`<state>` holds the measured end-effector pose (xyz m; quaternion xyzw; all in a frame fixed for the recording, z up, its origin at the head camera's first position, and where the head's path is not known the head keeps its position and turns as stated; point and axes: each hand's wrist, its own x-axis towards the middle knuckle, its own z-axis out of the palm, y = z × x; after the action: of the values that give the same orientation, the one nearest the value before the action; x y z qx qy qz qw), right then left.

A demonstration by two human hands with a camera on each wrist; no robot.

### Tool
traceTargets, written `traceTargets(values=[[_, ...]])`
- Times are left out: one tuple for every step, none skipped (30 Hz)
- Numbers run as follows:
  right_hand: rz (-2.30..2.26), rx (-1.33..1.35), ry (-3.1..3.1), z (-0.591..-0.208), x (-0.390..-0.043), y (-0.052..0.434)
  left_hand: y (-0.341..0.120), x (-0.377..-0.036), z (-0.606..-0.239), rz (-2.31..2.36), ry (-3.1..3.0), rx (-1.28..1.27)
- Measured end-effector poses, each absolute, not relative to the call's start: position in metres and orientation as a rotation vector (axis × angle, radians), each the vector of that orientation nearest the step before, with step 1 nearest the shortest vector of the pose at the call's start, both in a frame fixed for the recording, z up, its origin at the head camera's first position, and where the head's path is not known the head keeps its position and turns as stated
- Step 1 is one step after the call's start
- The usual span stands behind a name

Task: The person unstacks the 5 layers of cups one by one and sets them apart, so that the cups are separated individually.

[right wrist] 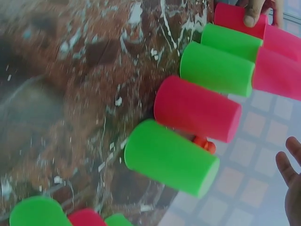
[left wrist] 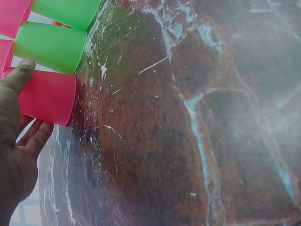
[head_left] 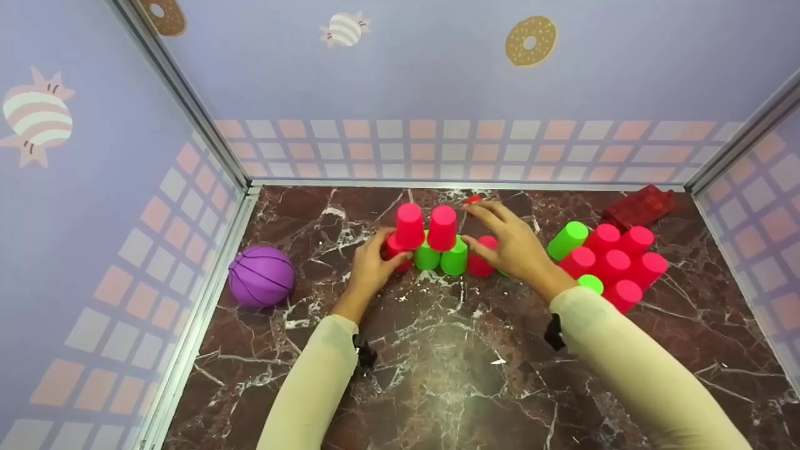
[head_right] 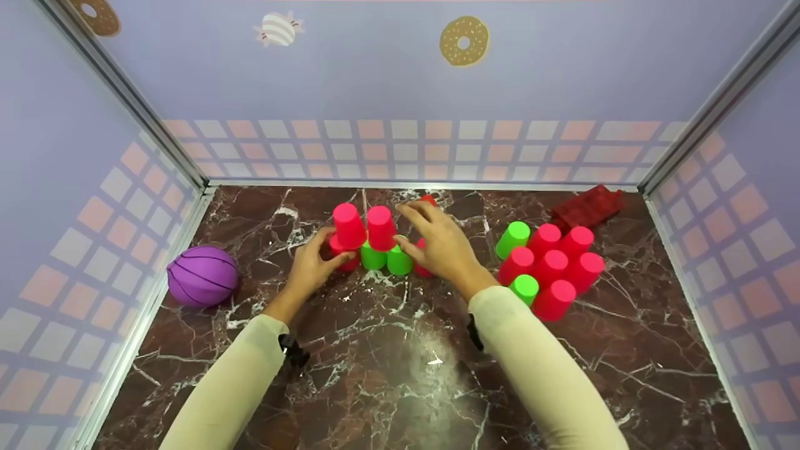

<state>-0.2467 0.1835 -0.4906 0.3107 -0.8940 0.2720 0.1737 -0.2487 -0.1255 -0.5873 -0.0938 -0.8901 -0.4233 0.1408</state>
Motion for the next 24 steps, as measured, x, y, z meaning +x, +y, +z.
traceTargets(values=[[0.775,0.882,-2.535,-0.492,-0.247,0.180,-0.129,-0.254,-0.598,-1.235,-2.543,-0.289],[0.779,0.880,-2.533,-0.493,-0.248,0.177,-0.129,-0.255,-0.598,-1.240,-2.534,-0.295],[0.783,0.882,-2.530,-0.494,-0.248,0.175,-0.129,-0.254,-0.598,-1.246,-2.530,-0.296],[0.784,0.888,-2.524,-0.495,-0.249,0.172,-0.129,-0.255,-0.598,-1.250,-2.527,-0.296],[0.780,0.897,-2.514,-0.497,-0.249,0.169,-0.129,-0.254,-0.597,-1.251,-2.535,-0.290],[0.780,0.906,-2.505,-0.498,-0.249,0.167,-0.129,-0.254,-0.597,-1.250,-2.547,-0.280],[0.778,0.916,-2.497,-0.499,-0.249,0.165,-0.129,-0.254,-0.596,-1.255,-2.560,-0.272],[0.773,0.924,-2.490,-0.500,-0.249,0.163,-0.126,-0.249,-0.586,-1.244,-2.589,-0.253],[0.768,0.933,-2.483,-0.501,-0.249,0.161,-0.126,-0.248,-0.586,-1.242,-2.598,-0.248],[0.763,0.940,-2.478,-0.502,-0.249,0.159,-0.126,-0.248,-0.587,-1.237,-2.603,-0.244],[0.760,0.943,-2.473,-0.504,-0.248,0.158,-0.125,-0.248,-0.587,-1.234,-2.606,-0.242],[0.759,0.945,-2.472,-0.505,-0.248,0.156,-0.125,-0.248,-0.588,-1.230,-2.605,-0.242],[0.758,0.944,-2.473,-0.506,-0.248,0.155,-0.125,-0.248,-0.589,-1.224,-2.602,-0.243],[0.760,0.940,-2.476,-0.506,-0.249,0.153,-0.125,-0.248,-0.589,-1.219,-2.599,-0.244],[0.763,0.933,-2.482,-0.506,-0.249,0.152,-0.125,-0.248,-0.590,-1.218,-2.594,-0.246],[0.765,0.923,-2.492,-0.506,-0.249,0.150,-0.125,-0.248,-0.590,-1.218,-2.591,-0.247],[0.766,0.912,-2.504,-0.506,-0.249,0.149,-0.125,-0.248,-0.589,-1.219,-2.590,-0.251],[0.765,0.903,-2.516,-0.506,-0.249,0.147,-0.125,-0.248,-0.589,-1.219,-2.592,-0.251],[0.763,0.892,-2.529,-0.506,-0.249,0.145,-0.125,-0.248,-0.589,-1.218,-2.593,-0.252],[0.759,0.883,-2.540,-0.506,-0.249,0.144,-0.126,-0.248,-0.589,-1.213,-2.594,-0.255],[0.755,0.875,-2.552,-0.506,-0.250,0.142,-0.126,-0.248,-0.588,-1.211,-2.593,-0.260],[0.757,0.867,-2.562,-0.506,-0.250,0.141,-0.126,-0.248,-0.588,-1.204,-2.595,-0.262],[0.763,0.860,-2.571,-0.506,-0.250,0.140,-0.126,-0.248,-0.587,-1.198,-2.595,-0.265],[0.771,0.850,-2.581,-0.507,-0.250,0.138,-0.126,-0.247,-0.587,-1.196,-2.595,-0.265]])
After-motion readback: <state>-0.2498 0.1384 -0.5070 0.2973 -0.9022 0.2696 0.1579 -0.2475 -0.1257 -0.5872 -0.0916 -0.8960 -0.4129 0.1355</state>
